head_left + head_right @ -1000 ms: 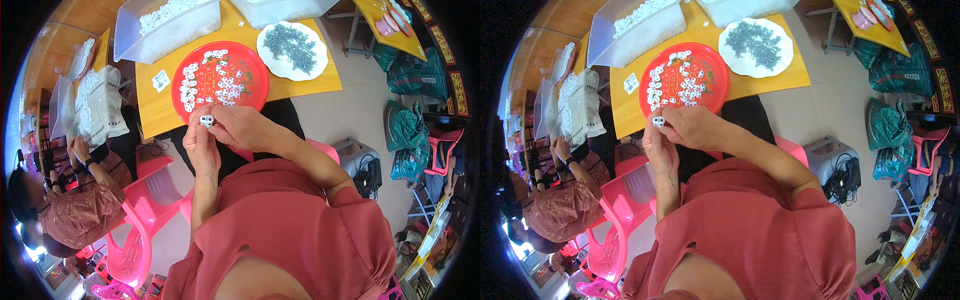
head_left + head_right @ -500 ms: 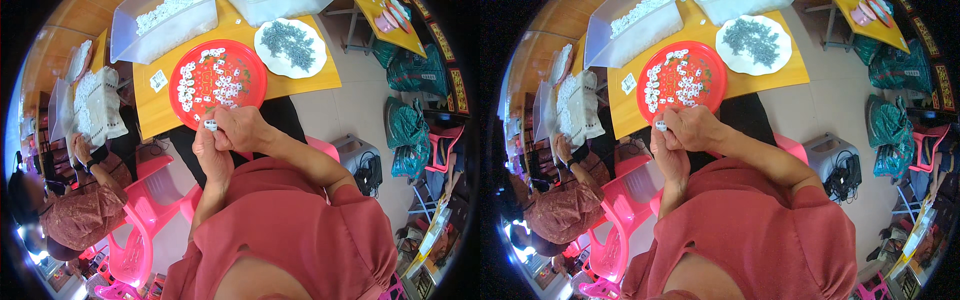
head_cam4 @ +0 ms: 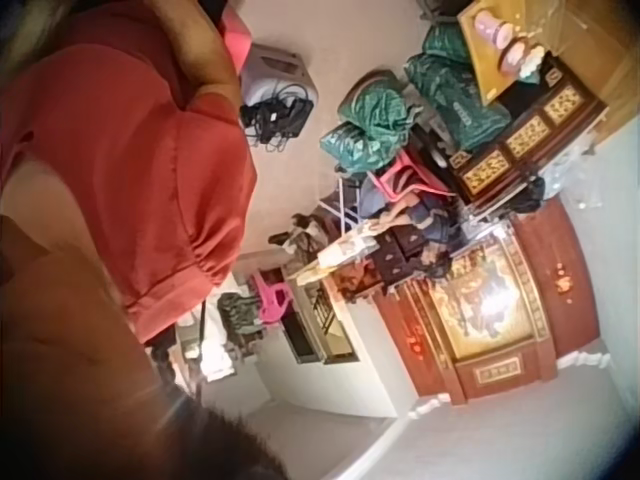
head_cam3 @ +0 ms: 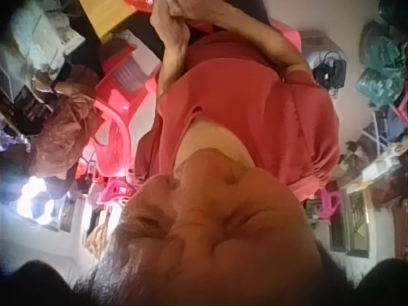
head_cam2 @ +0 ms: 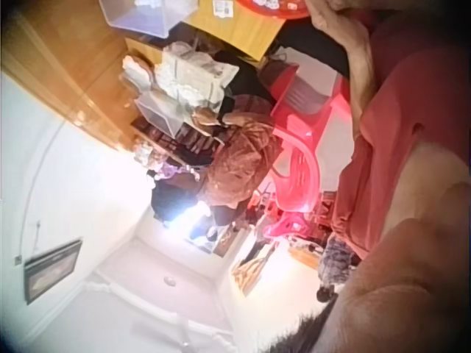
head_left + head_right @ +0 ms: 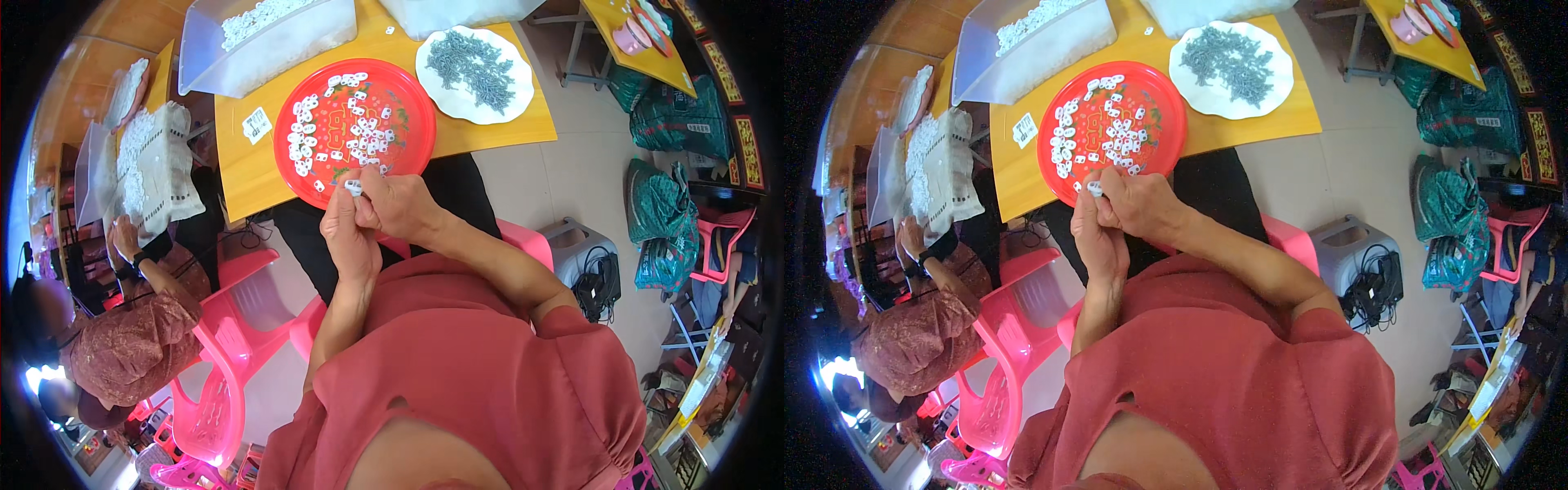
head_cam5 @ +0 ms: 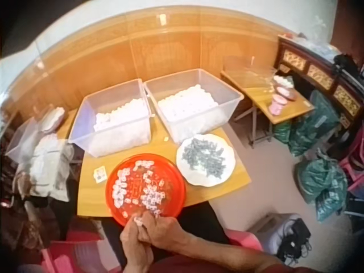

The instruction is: Assembling small white plastic components by hand.

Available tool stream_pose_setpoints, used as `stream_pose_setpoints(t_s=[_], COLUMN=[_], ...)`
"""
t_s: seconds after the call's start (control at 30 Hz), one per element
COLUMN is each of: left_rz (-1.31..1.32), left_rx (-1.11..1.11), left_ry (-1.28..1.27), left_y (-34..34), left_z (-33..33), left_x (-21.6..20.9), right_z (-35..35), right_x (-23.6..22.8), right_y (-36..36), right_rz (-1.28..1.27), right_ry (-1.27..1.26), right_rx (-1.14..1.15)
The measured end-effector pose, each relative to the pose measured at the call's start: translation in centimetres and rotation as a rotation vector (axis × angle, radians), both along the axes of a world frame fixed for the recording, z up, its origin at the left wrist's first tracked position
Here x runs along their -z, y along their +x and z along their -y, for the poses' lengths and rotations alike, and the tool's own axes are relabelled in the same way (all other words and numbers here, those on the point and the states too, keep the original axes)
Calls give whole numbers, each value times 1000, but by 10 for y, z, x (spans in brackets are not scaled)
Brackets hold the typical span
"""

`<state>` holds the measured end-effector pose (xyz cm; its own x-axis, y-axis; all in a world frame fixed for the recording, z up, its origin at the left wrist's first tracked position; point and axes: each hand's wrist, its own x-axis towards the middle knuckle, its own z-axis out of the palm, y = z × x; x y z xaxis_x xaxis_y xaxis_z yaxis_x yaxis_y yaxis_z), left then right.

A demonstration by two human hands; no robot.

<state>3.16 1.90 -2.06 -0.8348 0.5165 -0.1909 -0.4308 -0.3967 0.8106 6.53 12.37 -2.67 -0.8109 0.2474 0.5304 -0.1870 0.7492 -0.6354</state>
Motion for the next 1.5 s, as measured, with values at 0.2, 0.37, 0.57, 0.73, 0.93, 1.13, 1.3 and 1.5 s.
stream_pose_setpoints(t_s=[0.2,0.37,0.57,0.73,0.93,1.13,1.3,1.5], left_rz=[-130,-204,-252,-313,-289,-303,-211,-208], left_rx=[-105,-26,17,20,-9,43,-15,4], left_ry=[31,61,3,35,-66,43,96,149], left_y=[-2,-3,-10,-13,-11,-15,-14,-11], left_z=[2,7,8,11,5,11,11,10], left_x=[-5,-5,-9,0,-5,-8,-5,-6], right_z=[4,1,-10,-7,-14,-16,-11,-11], right_x=[-28,-43,-50,-62,-57,-59,-53,-54], right_y=[4,5,10,12,12,12,11,11], right_rz=[132,125,290,301,330,350,188,160], right_ry=[-243,-760,-1051,-1041,-1076,-996,-435,-214], right_rx=[-119,-214,-337,-321,-298,-356,-293,-232])
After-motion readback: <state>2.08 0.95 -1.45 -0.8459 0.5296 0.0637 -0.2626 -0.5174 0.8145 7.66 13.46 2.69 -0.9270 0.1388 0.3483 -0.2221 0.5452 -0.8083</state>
